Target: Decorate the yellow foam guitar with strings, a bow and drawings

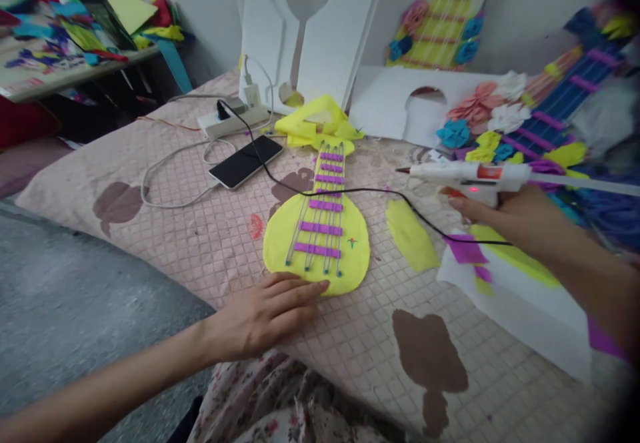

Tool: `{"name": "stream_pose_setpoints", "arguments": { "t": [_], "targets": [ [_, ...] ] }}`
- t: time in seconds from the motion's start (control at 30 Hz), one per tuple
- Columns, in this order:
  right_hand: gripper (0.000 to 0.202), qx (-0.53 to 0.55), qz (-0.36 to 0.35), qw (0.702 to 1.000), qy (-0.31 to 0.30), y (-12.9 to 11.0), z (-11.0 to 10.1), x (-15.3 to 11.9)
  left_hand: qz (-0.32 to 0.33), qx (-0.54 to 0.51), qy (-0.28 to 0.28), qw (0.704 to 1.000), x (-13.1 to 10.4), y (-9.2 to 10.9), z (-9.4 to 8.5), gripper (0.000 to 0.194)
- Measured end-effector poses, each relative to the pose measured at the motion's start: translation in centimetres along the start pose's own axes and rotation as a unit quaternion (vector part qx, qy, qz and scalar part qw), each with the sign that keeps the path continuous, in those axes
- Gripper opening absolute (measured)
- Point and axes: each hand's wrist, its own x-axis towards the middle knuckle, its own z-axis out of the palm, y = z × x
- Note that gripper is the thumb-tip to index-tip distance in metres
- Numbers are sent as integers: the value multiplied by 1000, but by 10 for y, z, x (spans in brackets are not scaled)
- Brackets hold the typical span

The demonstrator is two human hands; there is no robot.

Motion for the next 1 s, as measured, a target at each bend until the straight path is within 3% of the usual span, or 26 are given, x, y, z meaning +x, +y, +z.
{"name": "stream_pose_setpoints", "arguments": {
  "t": [0.17, 0.57, 0.8, 1.0],
  "targets": [
    [32, -2, 63, 997, 49, 10, 1, 42, -56, -49, 46, 996, -1, 1, -1, 29],
    [39, 20, -30, 998, 54, 62, 55, 129, -12, -75, 57, 995, 8, -6, -9, 25],
    [43, 10, -73, 996, 45, 73, 66, 139, -18, -63, 84, 994, 15, -18, -21, 25],
    [45, 18, -93, 995, 23, 79, 58, 133, -90, -13, 152, 984, 34, -52, -38, 20]
  ]
}}
